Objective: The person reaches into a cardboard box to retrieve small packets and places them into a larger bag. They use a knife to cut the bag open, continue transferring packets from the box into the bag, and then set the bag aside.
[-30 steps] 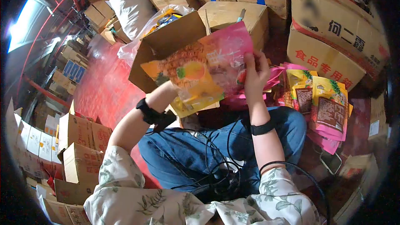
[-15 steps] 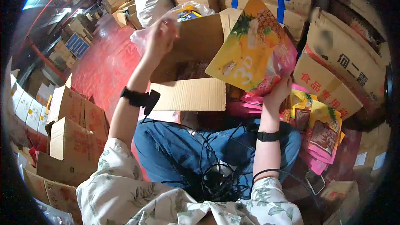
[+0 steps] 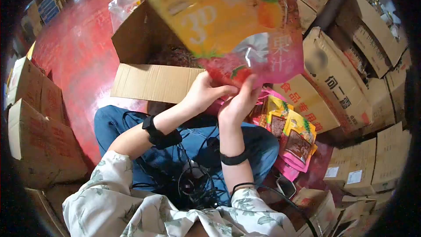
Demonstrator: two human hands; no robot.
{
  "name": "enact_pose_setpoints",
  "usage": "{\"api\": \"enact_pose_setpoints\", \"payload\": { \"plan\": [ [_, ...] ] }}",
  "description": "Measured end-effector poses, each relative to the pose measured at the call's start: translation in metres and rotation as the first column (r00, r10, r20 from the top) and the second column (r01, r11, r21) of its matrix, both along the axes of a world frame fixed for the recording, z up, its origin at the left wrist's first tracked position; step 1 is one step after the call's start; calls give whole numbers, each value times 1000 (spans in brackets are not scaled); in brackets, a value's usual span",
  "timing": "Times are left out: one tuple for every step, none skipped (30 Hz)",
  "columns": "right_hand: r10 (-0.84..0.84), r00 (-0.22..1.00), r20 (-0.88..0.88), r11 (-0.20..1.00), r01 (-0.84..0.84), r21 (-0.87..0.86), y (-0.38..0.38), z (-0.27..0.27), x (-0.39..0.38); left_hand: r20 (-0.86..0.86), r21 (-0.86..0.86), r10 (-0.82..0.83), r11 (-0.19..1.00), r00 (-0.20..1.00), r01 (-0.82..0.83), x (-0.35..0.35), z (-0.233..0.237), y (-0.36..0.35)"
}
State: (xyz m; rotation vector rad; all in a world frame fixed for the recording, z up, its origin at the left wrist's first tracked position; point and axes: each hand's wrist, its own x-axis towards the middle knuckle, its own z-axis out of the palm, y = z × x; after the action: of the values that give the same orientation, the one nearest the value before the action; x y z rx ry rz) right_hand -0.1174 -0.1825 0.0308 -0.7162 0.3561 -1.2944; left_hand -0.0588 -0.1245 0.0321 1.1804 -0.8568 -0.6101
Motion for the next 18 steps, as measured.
{"api": "enact_pose_setpoints", "payload": {
  "plan": [
    [65,998,-16,998,-65,14,6,0,-2,-36,-40,16,999,999,-17,3,-3,4],
    [132,991,-32,988,-134,-78,7,-3,0,-72,-73,30,997,997,-35,7,-6,9],
    [199,979,-52,965,-205,-165,8,-7,3,-145,-86,34,995,989,-47,11,-3,17],
    [265,961,-78,929,-276,-247,9,-12,7,-149,-62,54,996,987,-64,21,-8,25],
    [340,921,-190,892,-379,-245,10,-17,9,-140,-72,75,994,987,-86,30,-11,31],
    [321,921,-220,885,-374,-276,16,-20,13,-132,-83,98,991,986,-109,38,-14,38],
    [303,920,-248,877,-371,-306,21,-22,17,-118,-67,63,995,991,-71,46,-22,44],
    [284,918,-276,867,-369,-336,25,-26,22,-106,-51,27,998,994,-33,54,-32,48],
    [286,930,-230,890,-347,-297,25,-33,24,-96,-33,-11,999,995,8,59,-35,51],
    [202,943,-265,927,-272,-260,23,-38,28,-149,-10,-35,999,988,33,58,-39,52],
    [182,943,-278,932,-255,-257,19,-44,30,-209,-29,-28,999,978,22,55,-41,50],
    [158,943,-292,938,-236,-255,16,-44,30,-269,-47,-25,999,963,13,53,-43,49],
    [186,934,-306,926,-271,-263,14,-42,29,-221,-61,21,998,975,-35,54,-44,49],
    [212,924,-318,913,-303,-272,12,-38,27,-170,-80,66,994,983,-80,54,-44,48],
    [235,916,-326,901,-331,-280,11,-34,25,-117,-98,110,988,987,-121,53,-43,47],
    [228,919,-321,900,-325,-292,11,-30,24,-52,-99,135,985,989,-140,52,-40,48],
    [211,927,-311,902,-307,-304,11,-27,25,18,-100,149,984,989,-147,52,-36,50],
    [183,936,-301,909,-278,-311,9,-26,23,88,-100,149,985,985,-140,51,-33,50]
  ]
}}
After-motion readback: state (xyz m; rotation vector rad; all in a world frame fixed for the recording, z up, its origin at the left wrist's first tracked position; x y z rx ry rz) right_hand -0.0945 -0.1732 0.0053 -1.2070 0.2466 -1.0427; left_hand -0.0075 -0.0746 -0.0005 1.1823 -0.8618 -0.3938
